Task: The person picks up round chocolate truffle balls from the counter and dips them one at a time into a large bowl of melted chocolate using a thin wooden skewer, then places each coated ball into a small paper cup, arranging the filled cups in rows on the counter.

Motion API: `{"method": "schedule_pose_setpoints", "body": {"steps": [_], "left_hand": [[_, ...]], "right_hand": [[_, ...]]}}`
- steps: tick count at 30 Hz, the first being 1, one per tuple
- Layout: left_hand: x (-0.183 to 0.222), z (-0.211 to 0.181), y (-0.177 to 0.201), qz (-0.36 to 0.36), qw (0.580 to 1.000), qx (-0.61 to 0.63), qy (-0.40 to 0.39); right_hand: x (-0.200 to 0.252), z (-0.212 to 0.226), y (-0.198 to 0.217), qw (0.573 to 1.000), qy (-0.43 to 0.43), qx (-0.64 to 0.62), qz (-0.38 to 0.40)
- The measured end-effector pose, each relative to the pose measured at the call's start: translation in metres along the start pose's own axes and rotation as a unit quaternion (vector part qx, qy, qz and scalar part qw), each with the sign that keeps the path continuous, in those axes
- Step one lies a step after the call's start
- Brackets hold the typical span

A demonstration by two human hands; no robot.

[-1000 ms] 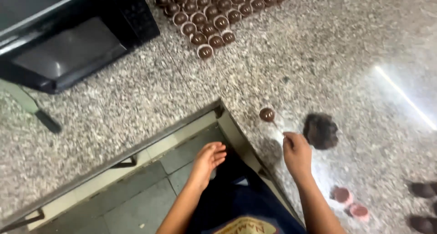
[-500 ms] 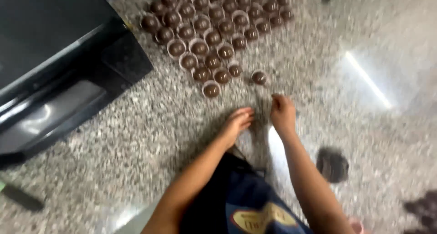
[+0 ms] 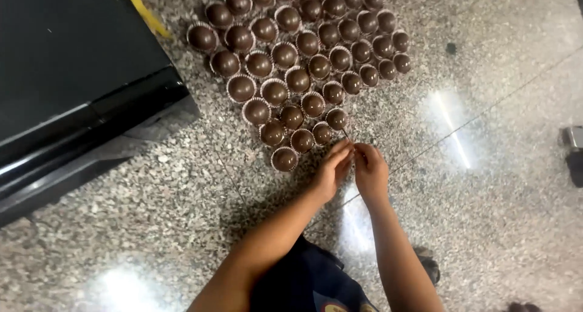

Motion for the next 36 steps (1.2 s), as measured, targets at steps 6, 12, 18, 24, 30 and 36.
{"method": "schedule_pose_setpoints", "body": {"steps": [6,12,18,24,30,36], "left_hand": [[-0.02,-0.004,-0.011,0.016,0.997,0.061,-0.053],[-0.017,-0.02,-0.023,0.002,0.995,0.073,-0.066],[-0.011,-0.025,-0.024,0.0,0.994,0.071,-0.08],[-0.009,-0.027,-0.026,-0.003,0.995,0.054,-0.079],[-0.008,-0.029,-0.029,0.007,0.996,0.047,-0.081],[-0.007,-0.032,-0.03,0.001,0.995,0.047,-0.089]], "right_hand": [[-0.002,-0.004,0.001,1.0,0.006,-0.004,0.011],[-0.004,-0.009,0.0,1.0,-0.001,0.011,0.016],[0.0,-0.005,0.0,0.999,0.035,0.015,0.007],[0.0,-0.006,0.003,0.996,0.017,0.093,-0.004],[0.004,-0.004,0.008,0.992,0.035,0.112,-0.042],[0.003,-0.001,0.015,0.988,0.038,0.129,-0.078]]}}
Point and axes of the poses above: each hand's wrist, its own x-axis away from the middle knuckle, its own y-axis out of the back of the hand, z = x × y, the point moved 10 cm from there along -x, towards the middle knuckle, and after that the axes turned 9 degrees about -y, right-handed, at the moved point
